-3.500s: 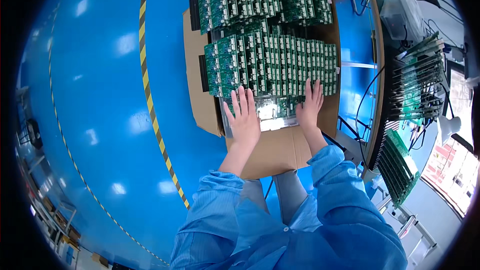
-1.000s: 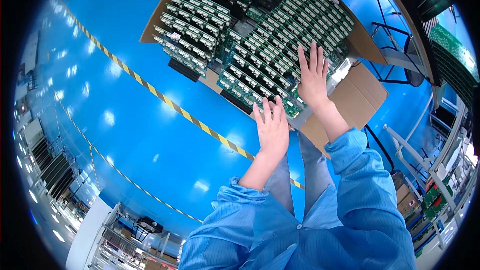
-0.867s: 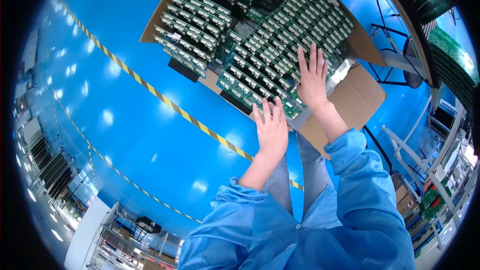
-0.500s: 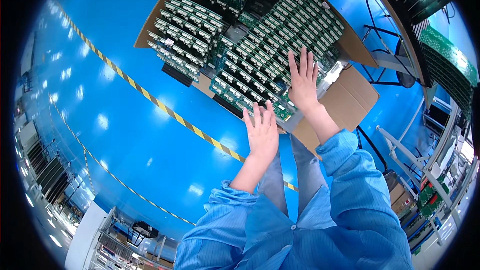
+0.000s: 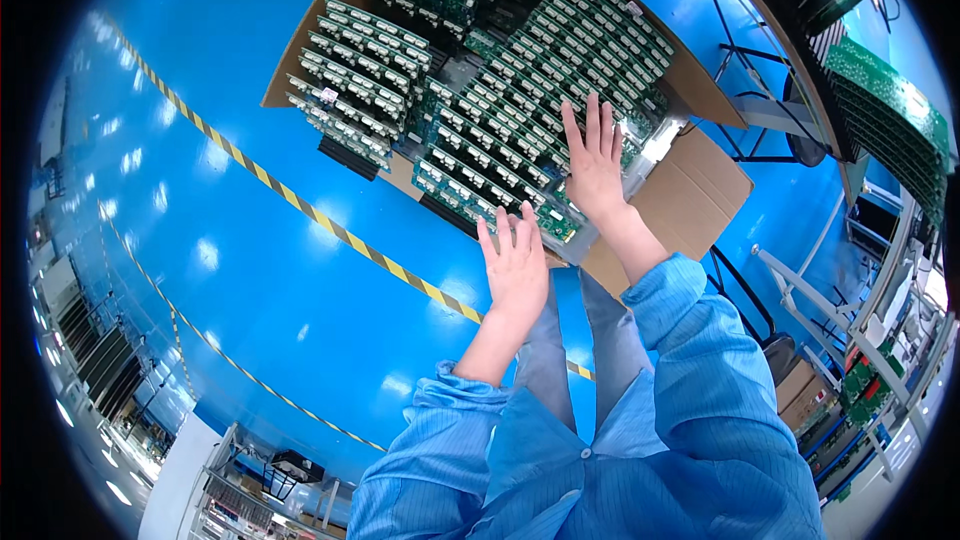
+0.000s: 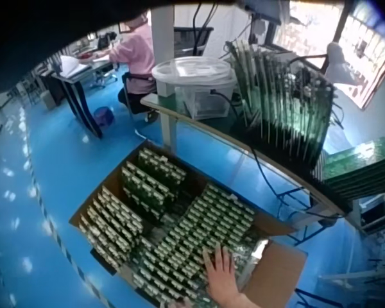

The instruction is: The person arranges circuit boards on a workbench, walks across the room to retrieve a rack of circuit boards from a cardboard box, and carries and places the rack onto a stool beside the workbench.

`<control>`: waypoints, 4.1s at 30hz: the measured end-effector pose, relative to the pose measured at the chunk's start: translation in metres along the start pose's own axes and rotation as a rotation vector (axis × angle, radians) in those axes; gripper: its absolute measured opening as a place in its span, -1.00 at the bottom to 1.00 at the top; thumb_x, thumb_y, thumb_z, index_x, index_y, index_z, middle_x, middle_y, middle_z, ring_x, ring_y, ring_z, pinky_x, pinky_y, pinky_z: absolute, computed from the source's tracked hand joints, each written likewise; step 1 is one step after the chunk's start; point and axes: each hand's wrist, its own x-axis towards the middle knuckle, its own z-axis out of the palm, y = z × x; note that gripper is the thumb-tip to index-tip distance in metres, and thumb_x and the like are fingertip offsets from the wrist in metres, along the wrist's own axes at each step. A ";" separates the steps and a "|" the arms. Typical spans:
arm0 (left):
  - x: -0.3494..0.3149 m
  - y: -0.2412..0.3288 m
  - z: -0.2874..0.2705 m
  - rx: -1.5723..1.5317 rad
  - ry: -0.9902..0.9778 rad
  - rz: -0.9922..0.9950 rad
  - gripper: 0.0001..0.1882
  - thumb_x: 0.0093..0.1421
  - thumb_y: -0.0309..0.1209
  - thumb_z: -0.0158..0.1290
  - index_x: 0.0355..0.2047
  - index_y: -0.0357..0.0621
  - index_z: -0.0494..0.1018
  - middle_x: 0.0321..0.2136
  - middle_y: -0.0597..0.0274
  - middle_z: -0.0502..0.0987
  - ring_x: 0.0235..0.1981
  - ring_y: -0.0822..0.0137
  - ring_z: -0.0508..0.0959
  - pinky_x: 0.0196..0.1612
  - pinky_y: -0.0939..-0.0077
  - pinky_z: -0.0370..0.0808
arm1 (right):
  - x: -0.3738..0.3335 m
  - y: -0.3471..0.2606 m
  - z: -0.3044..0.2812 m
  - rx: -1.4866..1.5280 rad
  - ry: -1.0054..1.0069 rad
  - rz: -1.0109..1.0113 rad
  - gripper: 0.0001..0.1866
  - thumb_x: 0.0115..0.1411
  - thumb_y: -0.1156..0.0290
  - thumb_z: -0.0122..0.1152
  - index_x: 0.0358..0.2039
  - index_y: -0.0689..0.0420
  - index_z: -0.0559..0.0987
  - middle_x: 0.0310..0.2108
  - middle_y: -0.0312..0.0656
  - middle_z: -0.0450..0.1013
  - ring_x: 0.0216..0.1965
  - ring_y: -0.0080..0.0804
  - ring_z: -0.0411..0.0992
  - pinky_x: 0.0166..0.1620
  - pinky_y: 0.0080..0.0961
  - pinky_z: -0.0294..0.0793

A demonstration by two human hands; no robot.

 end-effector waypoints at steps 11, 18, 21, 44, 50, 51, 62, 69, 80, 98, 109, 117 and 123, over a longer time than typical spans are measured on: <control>-0.006 0.005 -0.016 0.143 -0.234 0.121 0.07 -0.04 -0.16 0.26 0.33 -0.33 -0.12 0.16 -0.04 0.19 0.23 -0.02 0.16 0.28 -0.13 -0.03 | -0.100 -0.012 -0.091 0.336 0.042 0.069 -0.33 0.00 0.40 0.16 0.19 0.16 0.31 0.29 0.21 0.04 0.29 0.11 0.09 0.26 -0.08 0.16; 0.027 -0.011 -0.034 0.103 -0.482 0.110 -0.04 -0.05 -0.01 0.22 0.26 -0.21 0.08 0.16 -0.10 0.23 0.22 -0.04 0.22 0.31 -0.17 -0.11 | -0.333 0.067 -0.121 0.450 -0.385 0.369 -0.66 -0.06 0.43 0.08 -0.21 0.10 0.61 -0.23 0.02 0.55 -0.13 -0.01 0.51 -0.11 -0.10 0.48; 0.017 -0.017 -0.059 0.150 -0.492 0.016 0.07 -0.15 0.09 0.26 0.31 -0.06 0.06 0.21 -0.07 0.22 0.24 -0.07 0.22 0.26 -0.07 0.10 | -0.432 0.117 -0.175 0.552 -0.283 0.816 -0.70 -0.01 0.41 0.09 -0.24 0.15 0.61 -0.24 0.09 0.54 -0.15 0.04 0.51 -0.09 -0.13 0.49; -0.003 0.079 -0.149 0.237 -0.504 -0.298 0.02 0.04 -0.16 0.24 0.39 0.08 -0.15 0.30 0.15 0.16 0.35 -0.05 -0.01 0.33 -0.18 -0.07 | -0.465 0.163 -0.168 0.823 0.222 1.185 -0.66 0.00 0.38 0.13 -0.16 0.05 0.63 -0.12 -0.08 0.55 -0.06 -0.06 0.49 0.01 -0.25 0.46; -0.037 0.078 -0.159 0.235 -0.515 -0.170 -0.20 0.12 -0.12 0.17 0.31 0.06 0.06 0.27 0.30 0.16 0.34 -0.03 -0.13 0.30 -0.23 -0.17 | -0.438 0.160 -0.158 0.853 -0.074 0.927 -0.66 0.03 0.36 0.14 -0.14 0.06 0.62 -0.12 -0.04 0.54 -0.04 -0.08 0.48 0.03 -0.25 0.44; -0.038 0.076 -0.157 0.228 -0.519 -0.165 -0.21 0.12 -0.13 0.17 0.30 0.06 0.07 0.26 0.30 0.17 0.33 -0.02 -0.12 0.30 -0.22 -0.16 | -0.439 0.162 -0.157 0.853 -0.077 0.923 -0.66 0.03 0.36 0.14 -0.14 0.06 0.62 -0.12 -0.04 0.54 -0.04 -0.08 0.48 0.03 -0.25 0.44; -0.044 0.066 -0.156 0.203 -0.531 -0.163 -0.31 0.12 -0.14 0.17 0.20 0.02 0.16 0.16 0.27 0.25 0.22 0.03 0.00 0.21 -0.13 -0.05 | -0.476 0.179 -0.160 0.835 0.071 1.197 -0.69 -0.04 0.37 0.16 -0.22 0.03 0.65 -0.19 -0.06 0.57 -0.12 -0.12 0.52 -0.03 -0.30 0.48; -0.049 0.060 -0.156 0.183 -0.537 -0.152 -0.38 0.12 -0.15 0.17 0.14 0.00 0.22 0.09 0.26 0.30 0.16 0.06 0.08 0.16 -0.07 0.03 | -0.464 0.171 -0.165 0.866 0.032 1.140 -0.70 0.01 0.36 0.18 -0.20 0.06 0.64 -0.17 -0.06 0.56 -0.11 -0.12 0.52 -0.02 -0.30 0.47; -0.059 0.044 -0.147 0.164 -0.580 -0.090 -0.47 0.11 -0.17 0.17 0.04 -0.04 0.30 -0.02 0.23 0.37 0.05 0.11 0.20 0.07 0.03 0.14 | -0.465 0.159 -0.162 0.918 0.012 1.157 -0.69 0.03 0.30 0.23 -0.18 0.06 0.63 -0.14 -0.06 0.55 -0.06 -0.13 0.50 0.00 -0.31 0.45; -0.087 0.092 -0.091 0.177 -0.658 0.109 -0.62 0.11 -0.19 0.16 -0.11 -0.10 0.45 -0.19 0.19 0.50 -0.12 0.19 0.41 -0.07 0.18 0.33 | -0.639 0.109 -0.103 0.915 -0.027 1.325 -0.68 -0.03 0.35 0.20 -0.20 0.01 0.65 -0.26 -0.18 0.59 -0.24 -0.27 0.56 -0.16 -0.34 0.53; -0.251 0.187 -0.017 0.224 -0.740 0.253 -0.69 0.11 -0.21 0.16 -0.21 -0.13 0.54 -0.30 0.16 0.58 -0.23 0.24 0.53 -0.16 0.27 0.44 | -0.867 0.157 -0.106 1.223 0.448 1.134 -0.68 0.14 0.41 0.16 -0.06 0.12 0.56 -0.34 -0.17 0.57 -0.33 -0.44 0.56 -0.26 -0.44 0.53; -0.334 0.421 0.066 -0.064 -0.717 0.590 -0.71 0.11 -0.22 0.14 -0.22 -0.11 0.59 -0.30 0.06 0.63 -0.22 0.14 0.62 -0.14 0.30 0.52 | -1.205 0.143 -0.055 0.961 0.408 1.708 -0.65 -0.01 0.35 0.23 -0.15 0.03 0.62 -0.42 -0.15 0.58 -0.40 -0.32 0.54 -0.33 -0.36 0.53; -0.401 0.653 0.023 0.153 -0.611 0.987 -0.68 0.12 -0.20 0.11 -0.16 -0.06 0.57 -0.29 -0.02 0.60 -0.20 -0.04 0.58 -0.11 0.16 0.50 | -1.269 0.265 -0.142 0.859 0.765 1.577 -0.66 0.12 0.38 0.18 -0.06 0.13 0.56 -0.25 -0.06 0.56 -0.21 -0.25 0.54 -0.14 -0.38 0.51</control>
